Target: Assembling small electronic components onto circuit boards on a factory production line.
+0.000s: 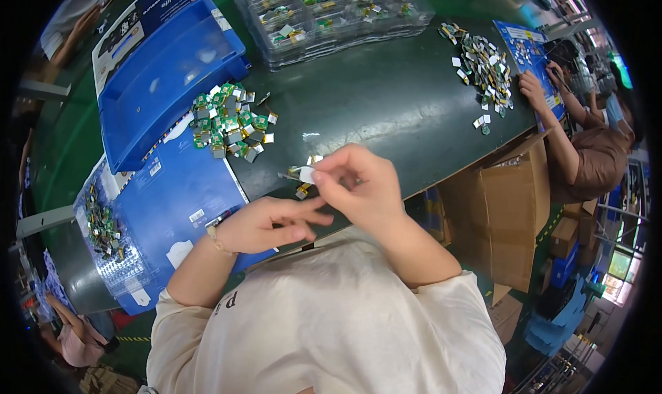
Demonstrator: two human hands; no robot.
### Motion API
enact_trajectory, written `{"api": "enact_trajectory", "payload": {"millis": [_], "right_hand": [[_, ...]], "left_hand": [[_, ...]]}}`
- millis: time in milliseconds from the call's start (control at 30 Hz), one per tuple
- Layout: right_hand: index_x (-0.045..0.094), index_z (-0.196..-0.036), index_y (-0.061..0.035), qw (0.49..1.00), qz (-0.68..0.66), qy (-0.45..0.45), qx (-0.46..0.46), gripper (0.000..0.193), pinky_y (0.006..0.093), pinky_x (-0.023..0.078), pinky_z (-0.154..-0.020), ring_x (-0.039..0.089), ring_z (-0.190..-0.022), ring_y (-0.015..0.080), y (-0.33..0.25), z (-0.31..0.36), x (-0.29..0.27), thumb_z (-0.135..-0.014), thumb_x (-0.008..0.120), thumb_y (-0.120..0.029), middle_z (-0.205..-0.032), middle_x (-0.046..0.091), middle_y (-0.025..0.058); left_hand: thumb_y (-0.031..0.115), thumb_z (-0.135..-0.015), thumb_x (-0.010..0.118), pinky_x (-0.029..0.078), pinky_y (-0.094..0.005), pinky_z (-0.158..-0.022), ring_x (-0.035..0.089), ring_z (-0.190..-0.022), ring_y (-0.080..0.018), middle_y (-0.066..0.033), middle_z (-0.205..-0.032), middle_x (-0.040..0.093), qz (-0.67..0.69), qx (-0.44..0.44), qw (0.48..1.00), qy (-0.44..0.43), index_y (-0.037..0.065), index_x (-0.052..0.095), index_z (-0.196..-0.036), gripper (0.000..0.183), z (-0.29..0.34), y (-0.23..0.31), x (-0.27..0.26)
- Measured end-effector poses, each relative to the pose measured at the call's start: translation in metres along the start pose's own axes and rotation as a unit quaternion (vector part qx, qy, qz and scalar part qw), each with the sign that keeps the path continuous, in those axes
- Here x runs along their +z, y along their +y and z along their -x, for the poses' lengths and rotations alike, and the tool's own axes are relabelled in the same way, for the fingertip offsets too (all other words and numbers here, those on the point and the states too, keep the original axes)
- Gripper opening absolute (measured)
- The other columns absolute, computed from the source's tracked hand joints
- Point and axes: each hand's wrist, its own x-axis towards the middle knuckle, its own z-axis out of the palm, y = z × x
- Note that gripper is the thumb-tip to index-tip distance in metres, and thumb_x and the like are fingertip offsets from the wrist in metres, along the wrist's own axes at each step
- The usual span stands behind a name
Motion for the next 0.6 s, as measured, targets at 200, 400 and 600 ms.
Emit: {"api": "enact_trajectory", "payload": {"millis": [200,400,600], "right_hand": [[0.057,-0.093,-0.0010,0.996,-0.079,-0.001,0.038,0.011,0.0170,0.043,-0.060,0.054,-0.070,0.0022,0.012,-0.005,0.023,-0.084,0.064,0.000,-0.086,0.064,0.0034],[0.064,-0.106,-0.0009,0.994,-0.089,-0.040,0.055,0.021,0.0173,0.045,-0.061,0.057,-0.071,0.0040,0.019,-0.007,0.033,-0.086,0.064,-0.002,-0.088,0.067,0.0029],[0.067,-0.096,-0.0008,1.000,-0.007,-0.026,-0.008,0.013,0.0183,0.045,-0.060,0.058,-0.068,0.0063,0.012,-0.010,0.042,-0.083,0.067,-0.002,-0.086,0.066,0.0037]], "left_hand": [[0.010,-0.094,0.053,0.047,-0.0236,-0.083,0.060,-0.094,-0.0109,-0.0061,-0.114,0.063,0.071,0.076,0.959,0.263,0.005,0.052,-0.129,0.035,-0.004,-0.011,0.001],[0.004,-0.089,0.060,0.047,-0.0239,-0.084,0.060,-0.097,-0.0111,-0.0056,-0.109,0.064,0.061,0.110,0.929,0.348,0.003,0.061,-0.119,0.030,-0.001,-0.017,-0.004],[-0.004,-0.085,0.060,0.048,-0.0280,-0.092,0.060,-0.105,-0.0163,-0.0118,-0.118,0.061,0.144,0.158,0.898,0.384,-0.002,0.060,-0.114,0.029,0.001,-0.017,0.000]]}}
